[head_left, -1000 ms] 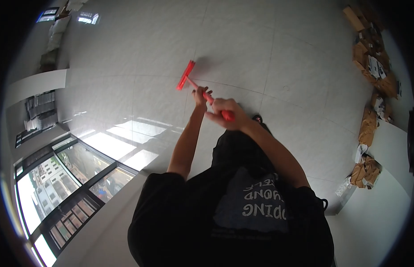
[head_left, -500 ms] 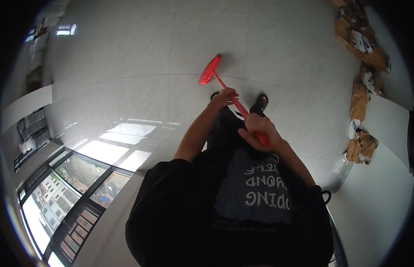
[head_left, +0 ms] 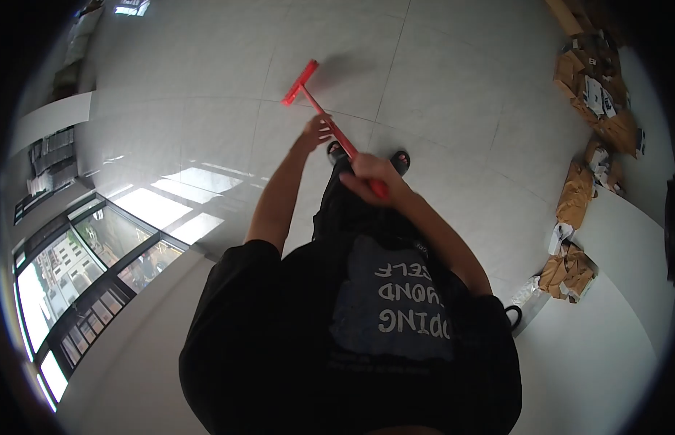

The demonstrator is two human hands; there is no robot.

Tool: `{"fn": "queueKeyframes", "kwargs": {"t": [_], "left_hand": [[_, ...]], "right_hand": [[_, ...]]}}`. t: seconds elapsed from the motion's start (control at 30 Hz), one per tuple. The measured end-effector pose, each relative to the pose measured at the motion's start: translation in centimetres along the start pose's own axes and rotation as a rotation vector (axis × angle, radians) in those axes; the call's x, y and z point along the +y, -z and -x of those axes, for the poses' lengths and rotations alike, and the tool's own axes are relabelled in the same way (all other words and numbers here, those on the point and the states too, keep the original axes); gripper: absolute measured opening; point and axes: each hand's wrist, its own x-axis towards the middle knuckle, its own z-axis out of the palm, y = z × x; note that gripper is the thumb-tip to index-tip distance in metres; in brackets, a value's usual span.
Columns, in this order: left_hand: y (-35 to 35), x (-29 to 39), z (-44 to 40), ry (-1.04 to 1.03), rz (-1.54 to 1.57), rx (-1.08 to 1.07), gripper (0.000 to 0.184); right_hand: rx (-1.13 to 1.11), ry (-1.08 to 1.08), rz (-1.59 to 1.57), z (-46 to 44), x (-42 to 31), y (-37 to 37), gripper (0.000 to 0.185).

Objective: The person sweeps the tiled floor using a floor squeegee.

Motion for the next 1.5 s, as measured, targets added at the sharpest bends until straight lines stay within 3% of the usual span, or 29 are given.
{"fn": "queueKeyframes", "kwargs": {"t": [0.07, 0.13, 0.23, 0.27, 0.33, 0.4, 0.47, 0.53, 0.6, 0.63, 0.77, 0.87, 0.93, 1.0, 1.07, 1.2, 1.27, 1.3, 1.33, 1.43, 1.5], "left_hand": [[-1.7, 2.3, 3.5, 0.005, -0.071, 0.047, 0.043], [-3.0, 2.9, 2.6, 0.013, -0.196, 0.050, 0.042], [-5.6, 1.4, 1.9, -0.043, -0.235, -0.154, 0.043], [-7.7, 1.3, 2.3, 0.033, -0.201, -0.038, 0.039], [-10.9, 0.4, 1.7, 0.187, -0.158, -0.009, 0.034], [-12.5, -3.8, 0.0, 0.254, 0.049, -0.251, 0.027], [-18.7, -3.2, 6.3, 0.586, 0.232, -0.195, 0.022], [-19.9, -6.9, 5.3, 0.626, 0.247, -0.346, 0.017], [-19.2, -11.4, 1.8, 0.527, 0.323, -0.378, 0.014], [-19.5, -11.1, 1.9, 0.431, 0.402, -0.409, 0.015], [-17.9, -5.0, 5.2, 0.458, 0.409, -0.390, 0.010], [-13.9, -2.1, 4.9, 0.061, 0.228, -0.531, 0.010], [-10.7, 0.5, 4.4, 0.211, 0.548, -0.435, 0.010], [-7.9, 2.1, 3.0, 0.018, 0.692, -0.340, 0.009], [-5.5, 4.6, 1.7, 0.145, 0.794, -0.231, 0.017], [-3.5, 5.4, 2.3, 0.002, 0.435, -0.058, 0.032], [-3.0, 5.0, 1.1, 0.010, 0.152, 0.101, 0.048], [-3.4, 4.6, 1.0, 0.062, 0.121, 0.125, 0.072], [-4.1, 3.9, 0.7, 0.078, 0.118, 0.122, 0.072], [-7.2, 2.8, -0.7, 0.139, 0.161, 0.063, 0.100], [-11.1, 1.3, -1.3, 0.177, 0.136, 0.003, 0.093]], "right_hand": [[-0.088, -0.021, 0.076, 0.0, 3.7, -0.8, 0.032], [0.093, -0.077, -0.054, -0.2, 6.3, -1.6, 0.027], [0.184, -0.162, -0.092, -0.2, 6.0, 0.2, 0.021], [0.192, -0.162, -0.081, 0.0, 5.1, 1.1, 0.021], [0.329, -0.252, -0.077, 1.1, 0.7, 3.4, 0.018], [0.366, -0.289, 0.001, 2.6, -2.0, 5.4, 0.017], [0.285, -0.332, 0.069, 4.4, -5.1, 7.1, 0.017], [0.281, -0.278, 0.053, 5.2, -6.4, 7.6, 0.018], [0.272, -0.218, 0.040, 5.1, -6.9, 8.4, 0.018], [0.278, -0.187, 0.003, 4.8, -7.0, 8.8, 0.019], [0.233, -0.054, -0.078, 1.8, -6.9, 9.4, 0.020], [0.085, 0.090, -0.071, -2.2, -6.1, 7.7, 0.021], [0.028, 0.114, -0.040, -4.4, -4.8, 5.8, 0.021], [-0.022, 0.116, -0.029, -5.8, -2.9, 3.7, 0.021], [-0.060, 0.142, -0.003, -7.3, 0.0, 2.2, 0.022], [-0.032, -0.067, -0.024, -6.8, 5.2, 1.0, 0.027], [-0.019, -0.100, 0.001, -5.5, 7.4, 1.8, 0.028], [0.024, -0.082, -0.019, -4.9, 7.6, 2.3, 0.028], [0.062, -0.071, -0.043, -3.9, 7.7, 2.9, 0.028], [0.056, -0.089, -0.047, -1.5, 6.5, 6.6, 0.026], [0.105, -0.133, -0.055, 0.6, 4.5, 9.8, 0.022]]}}
